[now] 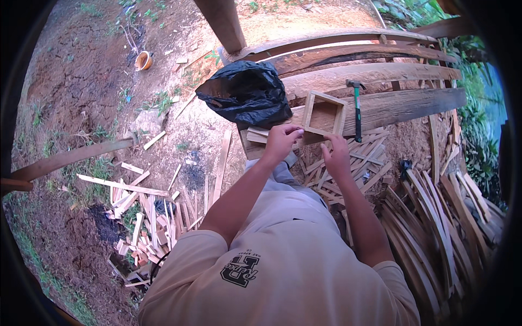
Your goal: The person assembles small wooden boxes by hand, using a hammer to drive nails into the joints. They repeatedly pick up wooden pieces, align them, and hammer them together on a wooden workbench.
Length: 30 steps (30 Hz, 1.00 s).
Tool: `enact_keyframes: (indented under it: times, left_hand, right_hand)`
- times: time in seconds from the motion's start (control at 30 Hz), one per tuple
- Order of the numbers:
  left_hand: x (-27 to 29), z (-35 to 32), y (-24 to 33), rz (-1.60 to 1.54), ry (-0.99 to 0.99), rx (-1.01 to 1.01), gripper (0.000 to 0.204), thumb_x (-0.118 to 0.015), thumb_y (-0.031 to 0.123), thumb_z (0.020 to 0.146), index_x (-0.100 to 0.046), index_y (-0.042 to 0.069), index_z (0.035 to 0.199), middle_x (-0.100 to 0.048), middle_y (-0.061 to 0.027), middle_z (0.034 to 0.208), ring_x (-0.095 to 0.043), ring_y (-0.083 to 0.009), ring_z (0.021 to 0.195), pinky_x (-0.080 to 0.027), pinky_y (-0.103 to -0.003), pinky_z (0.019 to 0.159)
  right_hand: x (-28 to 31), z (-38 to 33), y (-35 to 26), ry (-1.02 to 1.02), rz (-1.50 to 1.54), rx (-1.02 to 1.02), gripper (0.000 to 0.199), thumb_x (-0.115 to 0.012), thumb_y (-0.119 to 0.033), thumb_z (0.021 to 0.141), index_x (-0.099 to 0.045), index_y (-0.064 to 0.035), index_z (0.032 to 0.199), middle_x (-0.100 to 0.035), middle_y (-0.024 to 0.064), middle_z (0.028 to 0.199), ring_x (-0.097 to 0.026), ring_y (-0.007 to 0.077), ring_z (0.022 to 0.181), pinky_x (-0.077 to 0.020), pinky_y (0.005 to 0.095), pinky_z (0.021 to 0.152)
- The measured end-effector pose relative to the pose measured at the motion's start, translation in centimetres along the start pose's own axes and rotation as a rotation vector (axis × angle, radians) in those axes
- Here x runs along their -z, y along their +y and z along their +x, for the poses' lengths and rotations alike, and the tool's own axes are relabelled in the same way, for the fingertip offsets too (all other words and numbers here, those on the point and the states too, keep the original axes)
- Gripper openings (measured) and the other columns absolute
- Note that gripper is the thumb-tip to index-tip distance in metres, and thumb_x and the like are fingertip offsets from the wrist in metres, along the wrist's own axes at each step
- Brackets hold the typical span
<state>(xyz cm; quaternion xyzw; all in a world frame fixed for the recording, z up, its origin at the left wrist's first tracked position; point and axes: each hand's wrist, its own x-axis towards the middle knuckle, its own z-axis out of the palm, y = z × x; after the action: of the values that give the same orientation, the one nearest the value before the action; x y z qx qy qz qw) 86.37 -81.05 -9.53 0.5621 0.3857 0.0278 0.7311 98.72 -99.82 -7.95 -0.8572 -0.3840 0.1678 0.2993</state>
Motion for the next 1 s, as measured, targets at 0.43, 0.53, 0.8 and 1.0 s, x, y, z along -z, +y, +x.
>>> enact_keyframes:
  times: [0.43, 0.53, 0.8, 1.0]
  left_hand:
    - [4.9, -6.8, -2.9, -0.085, 0.067, 0.158, 0.020, -0.069, 0.012, 0.098, -0.077, 0.000, 0.111, -0.078, -0.0051, 0.094, -0.069, -0.0098, 0.082, -0.054, -0.026, 0.073]
    - [7.4, -7.0, -2.7, -0.076, 0.080, 0.175, 0.019, -0.068, 0.011, 0.099, -0.076, 0.000, 0.112, -0.078, -0.0063, 0.099, -0.073, -0.0117, 0.090, -0.055, -0.027, 0.078]
    - [10.7, -6.0, -1.5, -0.105, 0.044, 0.191, 0.020, -0.071, 0.012, 0.098, -0.076, -0.002, 0.111, -0.077, -0.0064, 0.093, -0.070, -0.0098, 0.083, -0.055, -0.024, 0.074]
    - [11.5, -4.9, -0.6, -0.034, -0.117, 0.242, 0.020, -0.069, 0.011, 0.099, -0.076, -0.003, 0.113, -0.078, -0.0079, 0.099, -0.073, -0.0133, 0.092, -0.057, -0.028, 0.080]
  right_hand:
    - [-9.6, 10.7, -1.6, -0.080, -0.320, -0.569, 0.042, -0.058, -0.039, 0.101, -0.058, 0.0016, 0.111, -0.068, 0.0244, 0.113, -0.066, 0.0435, 0.108, -0.0516, 0.0546, 0.092]
    - [-9.8, 10.9, -1.9, -0.090, -0.346, -0.594, 0.041, -0.055, -0.040, 0.102, -0.058, 0.0005, 0.111, -0.068, 0.0250, 0.112, -0.067, 0.0441, 0.108, -0.0520, 0.0552, 0.092]
    - [-10.2, 10.5, -0.8, -0.038, -0.352, -0.584, 0.042, -0.055, -0.040, 0.102, -0.059, 0.0009, 0.107, -0.069, 0.0280, 0.105, -0.066, 0.0476, 0.102, -0.0501, 0.0569, 0.089]
    - [-9.9, 10.2, -1.0, -0.063, -0.363, -0.593, 0.039, -0.056, -0.039, 0.101, -0.058, 0.0000, 0.108, -0.067, 0.0258, 0.109, -0.066, 0.0453, 0.105, -0.0512, 0.0563, 0.090]
